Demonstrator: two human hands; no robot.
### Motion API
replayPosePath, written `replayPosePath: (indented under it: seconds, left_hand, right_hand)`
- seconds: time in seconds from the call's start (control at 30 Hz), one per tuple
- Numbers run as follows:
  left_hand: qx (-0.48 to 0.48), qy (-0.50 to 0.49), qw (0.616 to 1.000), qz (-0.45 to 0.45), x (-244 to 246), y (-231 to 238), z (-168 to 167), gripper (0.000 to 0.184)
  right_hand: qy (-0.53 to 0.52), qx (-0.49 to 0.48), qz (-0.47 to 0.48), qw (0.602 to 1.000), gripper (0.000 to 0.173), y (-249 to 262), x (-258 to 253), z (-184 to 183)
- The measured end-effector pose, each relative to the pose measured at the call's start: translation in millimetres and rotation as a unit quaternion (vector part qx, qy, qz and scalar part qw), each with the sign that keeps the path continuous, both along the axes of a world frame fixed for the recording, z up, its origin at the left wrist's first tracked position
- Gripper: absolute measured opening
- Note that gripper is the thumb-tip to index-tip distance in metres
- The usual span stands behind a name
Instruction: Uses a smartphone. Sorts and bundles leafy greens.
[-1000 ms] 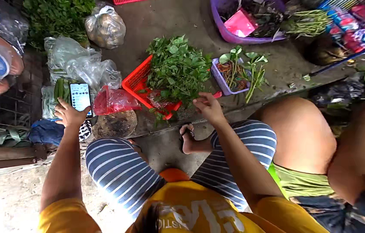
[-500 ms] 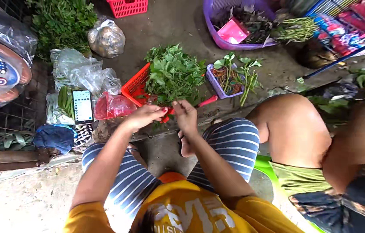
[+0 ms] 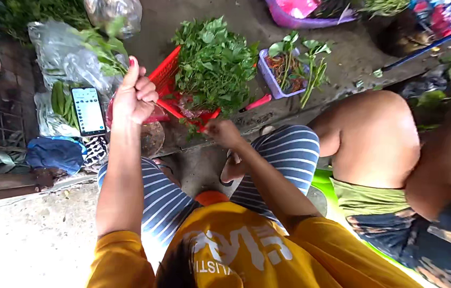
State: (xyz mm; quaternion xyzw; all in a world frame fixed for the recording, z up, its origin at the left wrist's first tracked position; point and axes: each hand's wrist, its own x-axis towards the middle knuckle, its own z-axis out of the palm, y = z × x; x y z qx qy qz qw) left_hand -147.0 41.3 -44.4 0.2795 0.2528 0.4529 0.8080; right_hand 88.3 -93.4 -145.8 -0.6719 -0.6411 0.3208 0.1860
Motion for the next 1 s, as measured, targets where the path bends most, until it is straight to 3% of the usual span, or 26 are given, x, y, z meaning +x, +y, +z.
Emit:
replayPosePath:
  seconds: [0.1,0.23,0.3,0.37,0.57,0.67,0.77,0.9,1.0]
  left_hand:
    - [0.006,-0.013,1.0,-0.007,-5.9,-5.7,6.3,0.025]
    - [0.039,0.034,0.996,-0.076,-2.8,-9.4,-0.4,0.021]
    - [0.059,0.074,0.992,-0.081,-0.9,-10.9,0.0,0.024]
    - [0.081,0.129,0.986,-0.066,1.8,-12.5,2.9,0.024]
    - [0.217,0.363,0.905,-0.042,31.7,-17.3,-7.9,0.027]
    - [0.306,0.416,0.85,-0.103,51.0,-21.6,-14.9,0.029]
    - [0.341,0.442,0.811,-0.177,65.0,-32.8,-5.8,0.027]
    - [0.203,0.349,0.886,-0.23,83.5,-47.0,-9.4,0.025]
    - [0.092,0.241,0.948,-0.186,89.2,-48.1,-15.0,0.022]
  right_hand:
    - [-0.014,0.0,-0.047,0.999,0.03,23.1,-0.5,-0.5]
    - [-0.138,-0.12,0.038,0.982,0.067,60.9,-37.3,-3.0]
    - [-0.159,-0.137,0.045,0.977,0.049,67.6,-41.9,-7.6]
    - [-0.083,-0.083,0.008,0.993,0.031,66.2,-22.9,-1.2]
    - [0.172,-0.055,0.005,0.983,0.016,49.2,52.5,85.0]
    - [0.292,-0.053,0.025,0.955,0.02,43.8,66.4,104.9]
    - [0.334,-0.034,-0.012,0.942,0.027,37.3,61.0,122.5]
    - [0.368,-0.021,-0.084,0.926,0.027,45.4,62.5,123.6]
    - [0.361,0.02,-0.164,0.918,0.032,49.9,71.0,121.1]
